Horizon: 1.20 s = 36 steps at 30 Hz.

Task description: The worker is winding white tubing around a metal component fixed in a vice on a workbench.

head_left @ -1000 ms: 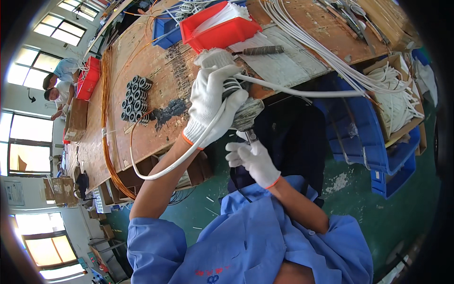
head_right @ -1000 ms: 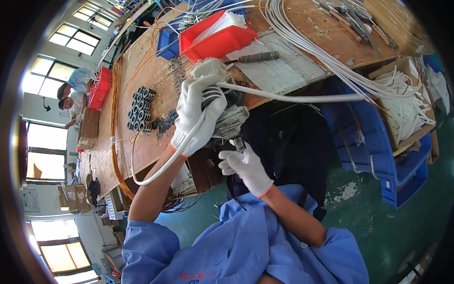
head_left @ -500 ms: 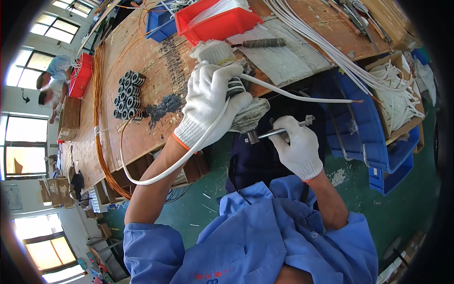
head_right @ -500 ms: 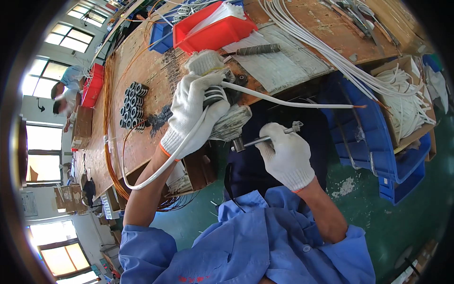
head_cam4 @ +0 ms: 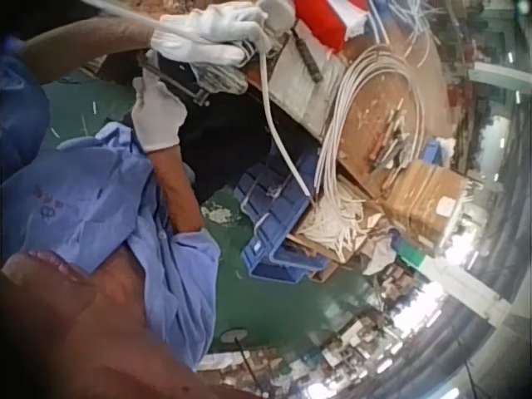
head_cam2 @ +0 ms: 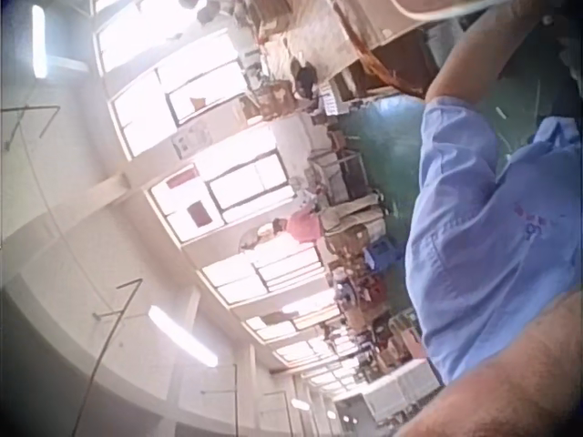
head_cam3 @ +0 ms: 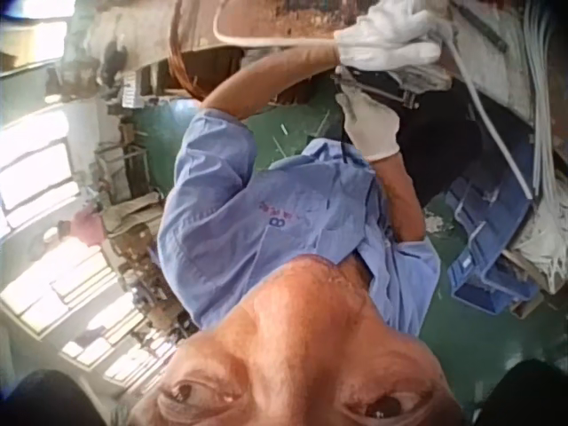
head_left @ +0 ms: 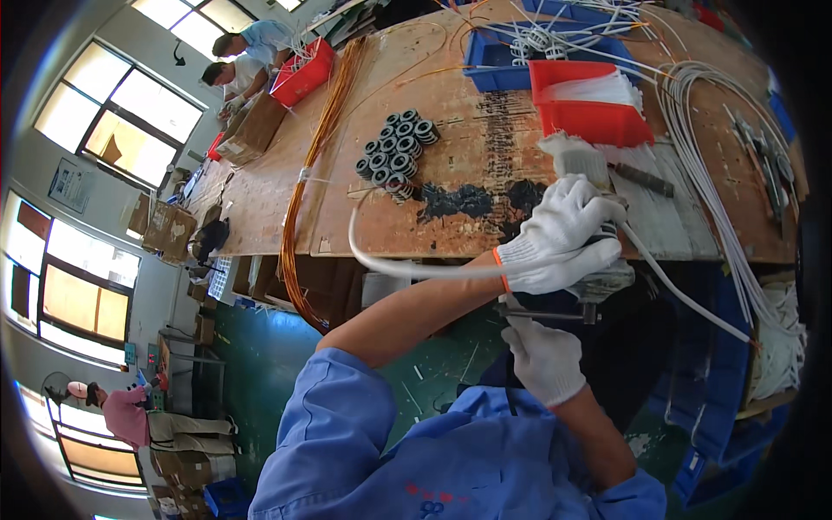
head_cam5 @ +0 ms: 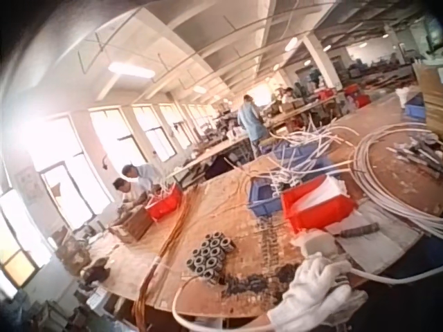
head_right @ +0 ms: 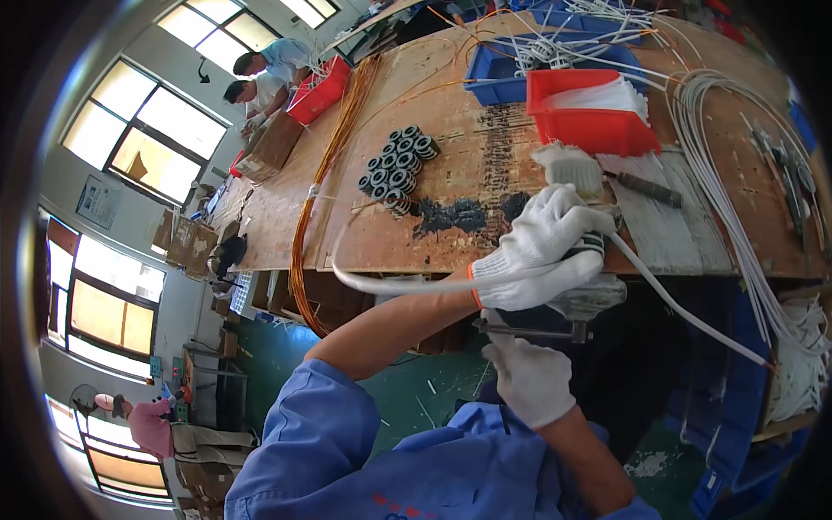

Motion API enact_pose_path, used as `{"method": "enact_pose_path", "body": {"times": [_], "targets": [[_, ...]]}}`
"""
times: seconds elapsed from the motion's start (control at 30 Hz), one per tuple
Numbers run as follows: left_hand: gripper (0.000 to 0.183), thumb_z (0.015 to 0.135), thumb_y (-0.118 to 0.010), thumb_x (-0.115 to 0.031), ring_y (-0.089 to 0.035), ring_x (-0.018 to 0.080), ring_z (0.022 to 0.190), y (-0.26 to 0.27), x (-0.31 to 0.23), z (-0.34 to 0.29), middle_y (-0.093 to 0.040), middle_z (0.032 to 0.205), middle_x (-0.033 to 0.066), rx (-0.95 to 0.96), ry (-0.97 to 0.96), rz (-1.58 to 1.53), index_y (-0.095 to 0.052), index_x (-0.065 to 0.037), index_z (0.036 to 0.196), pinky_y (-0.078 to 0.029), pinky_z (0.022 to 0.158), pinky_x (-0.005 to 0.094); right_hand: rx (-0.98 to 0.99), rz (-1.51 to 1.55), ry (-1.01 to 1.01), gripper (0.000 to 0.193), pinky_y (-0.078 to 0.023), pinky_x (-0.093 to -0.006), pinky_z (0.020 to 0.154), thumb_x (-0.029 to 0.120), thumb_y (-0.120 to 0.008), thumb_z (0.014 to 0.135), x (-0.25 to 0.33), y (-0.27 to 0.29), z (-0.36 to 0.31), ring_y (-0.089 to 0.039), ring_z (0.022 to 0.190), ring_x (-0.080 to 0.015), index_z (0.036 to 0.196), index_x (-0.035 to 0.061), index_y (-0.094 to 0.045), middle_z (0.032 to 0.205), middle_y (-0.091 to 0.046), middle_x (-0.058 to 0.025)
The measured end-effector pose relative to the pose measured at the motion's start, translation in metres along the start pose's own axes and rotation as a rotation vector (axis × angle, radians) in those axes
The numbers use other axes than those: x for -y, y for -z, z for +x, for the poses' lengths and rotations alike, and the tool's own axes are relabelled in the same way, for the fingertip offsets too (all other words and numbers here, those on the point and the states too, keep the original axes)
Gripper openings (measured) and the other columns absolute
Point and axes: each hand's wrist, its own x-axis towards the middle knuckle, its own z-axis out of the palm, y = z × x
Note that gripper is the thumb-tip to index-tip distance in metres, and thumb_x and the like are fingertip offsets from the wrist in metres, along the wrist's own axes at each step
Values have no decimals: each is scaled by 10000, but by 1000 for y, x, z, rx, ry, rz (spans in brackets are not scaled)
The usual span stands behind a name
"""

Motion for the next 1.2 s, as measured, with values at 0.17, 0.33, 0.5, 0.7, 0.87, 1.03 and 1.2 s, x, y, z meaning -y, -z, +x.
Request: {"method": "enact_pose_path", "body": {"times": [0.17,0.33,0.5,0.7,0.87,1.03,1.2], "targets": [[395,1032,-521,-328,-523,406,1134,4,3,0,-528,1107,178,33,12,-87,-657,-83,1311,-427,1054,558,-249,-3,58,472,-545,-388,588,231,-788,918,6,55,3,-669,609,-249,1389,196,-772,810,-724,-40],[482,1036,-508,-333,-487,472,1294,3,6,6,-571,1328,251,130,-37,-52,-633,-66,1418,-377,1141,589,-355,-166,118,440,-513,-385,621,176,-824,874,-12,82,-5,-627,681,-229,1314,187,-815,807,-630,4],[484,1070,-475,-354,-537,414,1186,-4,20,-1,-586,1196,213,-23,-47,-209,-670,-42,1384,-407,1091,501,-471,-258,293,389,-482,-364,609,174,-874,803,-12,97,26,-611,697,-180,1188,177,-827,834,-601,23],[538,1106,-391,-396,-546,401,1130,-14,18,7,-581,1170,193,-3,-36,-206,-695,-43,1373,-413,1086,499,-512,-131,120,495,-510,-369,575,81,-881,792,-53,75,-22,-637,658,-233,1270,116,-757,872,-677,-35],[458,1081,-416,-254,-554,413,1204,-7,15,-6,-620,1334,228,-2,16,-207,-685,17,1333,-417,1109,517,-217,-56,393,400,-524,-330,623,131,-885,821,-2,104,27,-686,792,-205,1209,174,-799,1059,-745,-17],[386,1043,-493,-255,-546,424,1124,-5,26,8,-610,1188,226,-73,-258,-102,-677,-6,1273,-408,1033,536,-415,-190,389,396,-539,-411,701,101,-903,761,-25,85,30,-685,835,-282,1140,93,-790,1089,-729,-62],[446,1070,-449,-364,-524,401,1061,-3,13,-3,-561,1058,182,-63,-38,-206,-685,-46,1275,-409,994,518,-452,21,290,301,-541,-400,693,14,-868,774,-43,76,-12,-679,805,-305,1060,58,-786,1101,-717,-120]]}}
